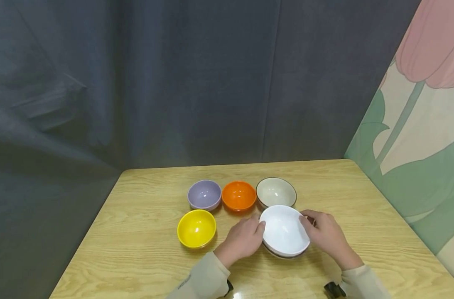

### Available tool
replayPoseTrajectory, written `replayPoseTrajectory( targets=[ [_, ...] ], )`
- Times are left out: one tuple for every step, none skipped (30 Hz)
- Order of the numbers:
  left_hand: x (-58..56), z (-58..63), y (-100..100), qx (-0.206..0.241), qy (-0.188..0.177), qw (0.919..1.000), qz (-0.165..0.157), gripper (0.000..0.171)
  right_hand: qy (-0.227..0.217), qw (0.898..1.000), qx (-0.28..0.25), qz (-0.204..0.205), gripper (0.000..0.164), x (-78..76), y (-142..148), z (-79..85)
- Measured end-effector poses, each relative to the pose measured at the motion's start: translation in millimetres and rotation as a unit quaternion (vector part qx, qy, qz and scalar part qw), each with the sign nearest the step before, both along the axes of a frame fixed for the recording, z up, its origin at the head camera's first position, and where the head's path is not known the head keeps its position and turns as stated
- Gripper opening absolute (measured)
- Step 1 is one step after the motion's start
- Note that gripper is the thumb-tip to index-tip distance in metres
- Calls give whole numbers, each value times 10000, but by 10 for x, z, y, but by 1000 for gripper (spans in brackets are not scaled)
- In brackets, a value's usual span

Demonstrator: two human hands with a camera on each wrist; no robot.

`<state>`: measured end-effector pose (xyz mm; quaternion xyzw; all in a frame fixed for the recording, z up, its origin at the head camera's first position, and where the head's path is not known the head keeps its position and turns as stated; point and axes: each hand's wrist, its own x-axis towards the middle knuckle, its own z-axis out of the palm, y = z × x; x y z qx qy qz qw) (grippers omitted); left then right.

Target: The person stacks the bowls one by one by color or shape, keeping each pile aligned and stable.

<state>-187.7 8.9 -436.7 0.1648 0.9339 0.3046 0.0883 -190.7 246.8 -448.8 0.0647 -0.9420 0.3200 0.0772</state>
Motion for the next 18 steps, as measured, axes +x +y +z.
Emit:
replayPoseTrajectory(
  targets=[
    [11, 1, -8, 18, -1, 10000, -30, 50, -16, 10000, -9, 25, 29, 1, -1, -2],
    [21, 0, -14, 57, -17, 10000, -64, 49, -25, 10000, -28, 51, 29, 2, -4, -2],
    [29, 0, -16, 97, -29, 9999, -96, 48, -26, 10000, -46, 76, 29, 2, -5, -3],
    [37, -7, -12, 123, -26, 9998, -125, 48, -22, 9999, -63, 94, 29, 8, -5, -2],
    [43, -15, -5, 151, -21, 9998, -137, 48, -4, 9999, -87, 108, 29, 11, -4, -3],
    [49, -21, 1, 179, -18, 9997, -143, 48, 21, 9999, -121, 121, 29, 13, -6, -4],
    [53, -28, 7, 202, 2, 9997, -149, 48, 43, 9998, -157, 130, 29, 15, -11, -5],
    [55, -33, 12, 212, 31, 9997, -151, 48, 67, 9997, -192, 130, 28, 14, -15, -10],
    [57, -41, 15, 202, 79, 9997, -149, 47, 87, 9996, -237, 138, 28, 13, -20, -18],
    [55, -47, 18, 193, 125, 9996, -145, 45, 102, 9994, -288, 146, 28, 12, -25, -20],
    [53, -50, 20, 198, 153, 9996, -143, 44, 108, 9993, -334, 149, 28, 11, -30, -24],
    [51, -54, 21, 200, 178, 9995, -149, 43, 110, 9991, -374, 145, 28, 12, -35, -27],
    [46, -61, 22, 205, 198, 9995, -159, 41, 103, 9990, -411, 139, 29, 13, -39, -31],
    [43, -65, 22, 206, 199, 9995, -165, 41, 91, 9989, -442, 130, 29, 15, -41, -35],
    [39, -67, 22, 219, 200, 9994, -178, 40, 70, 9988, -470, 123, 29, 18, -44, -38],
    [32, -69, 23, 230, 206, 9994, -185, 40, 42, 9987, -488, 107, 30, 22, -46, -38],
    [27, -71, 24, 242, 208, 9993, -194, 40, 20, 9987, -491, 91, 30, 26, -48, -38],
    [22, -73, 25, 253, 198, 9993, -199, 39, 7, 9988, -492, 72, 30, 27, -49, -41]
  ],
)
